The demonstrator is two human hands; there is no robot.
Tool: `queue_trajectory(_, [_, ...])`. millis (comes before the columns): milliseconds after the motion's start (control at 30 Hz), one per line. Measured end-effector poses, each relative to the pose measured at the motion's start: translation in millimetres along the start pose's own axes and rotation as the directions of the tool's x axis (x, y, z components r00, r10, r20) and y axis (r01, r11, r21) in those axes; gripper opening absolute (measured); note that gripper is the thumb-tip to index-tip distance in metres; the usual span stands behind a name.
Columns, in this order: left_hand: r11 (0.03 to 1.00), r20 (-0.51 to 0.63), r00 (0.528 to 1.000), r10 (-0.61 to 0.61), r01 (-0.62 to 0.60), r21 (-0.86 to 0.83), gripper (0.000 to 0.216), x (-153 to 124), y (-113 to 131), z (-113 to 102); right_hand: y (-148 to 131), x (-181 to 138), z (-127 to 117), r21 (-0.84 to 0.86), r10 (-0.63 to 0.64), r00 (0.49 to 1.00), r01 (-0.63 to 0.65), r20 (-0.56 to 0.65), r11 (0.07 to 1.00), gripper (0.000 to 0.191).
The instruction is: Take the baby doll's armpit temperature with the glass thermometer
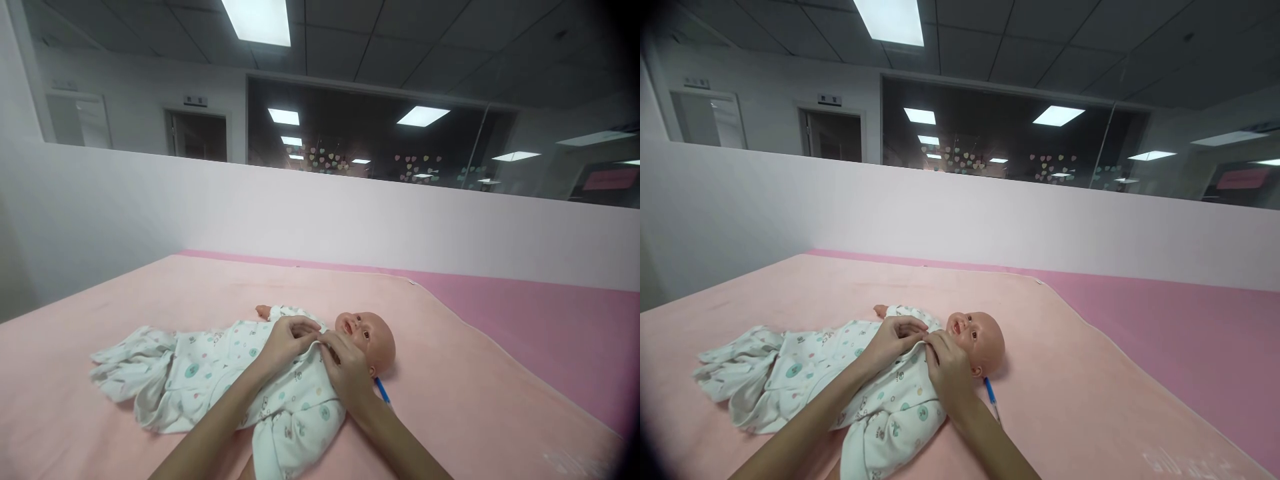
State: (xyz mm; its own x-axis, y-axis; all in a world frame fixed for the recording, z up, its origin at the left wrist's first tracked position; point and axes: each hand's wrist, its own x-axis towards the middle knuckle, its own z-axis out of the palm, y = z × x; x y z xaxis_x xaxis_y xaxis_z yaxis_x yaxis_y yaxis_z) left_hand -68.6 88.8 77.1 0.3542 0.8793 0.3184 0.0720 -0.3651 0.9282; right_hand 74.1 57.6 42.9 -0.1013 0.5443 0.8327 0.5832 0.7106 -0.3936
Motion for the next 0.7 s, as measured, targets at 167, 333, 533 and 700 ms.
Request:
queue_trajectory(167, [0.998, 0.014, 0.999, -0.031, 0.032, -0.052, 0.018, -0.8, 1.1, -1.4, 2.7, -2.0, 3.1, -0.043, -0.002, 1.0, 0.002, -0.01, 0.999, 0.016])
queue_trajectory(333, [0.999, 0.044, 0.999, -0.023, 0.024, -0.025, 0.021, 1.1, 1.4, -2.6, 6.5, -3.9, 5.3, -0.149, -0.118, 0.992, 0.108, -0.055, 0.983, 0.015])
queue_trajectory(533, [1.0, 0.104, 0.995, 0.006, -0.008, 0.022, 0.025, -0.7, 4.4, -5.8, 11.1, -2.5, 5.7, -0.332, -0.328, 0.942, 0.286, -0.076, 0.899, 0.017])
queue_trajectory(700, [0.99, 0.193, 0.98, 0.05, -0.074, 0.123, 0.034, -5.5, 6.4, -8.8, 18.0, -6.1, 5.8, -0.393, -0.347, 0.938, 0.309, -0.027, 0.866, 0.019])
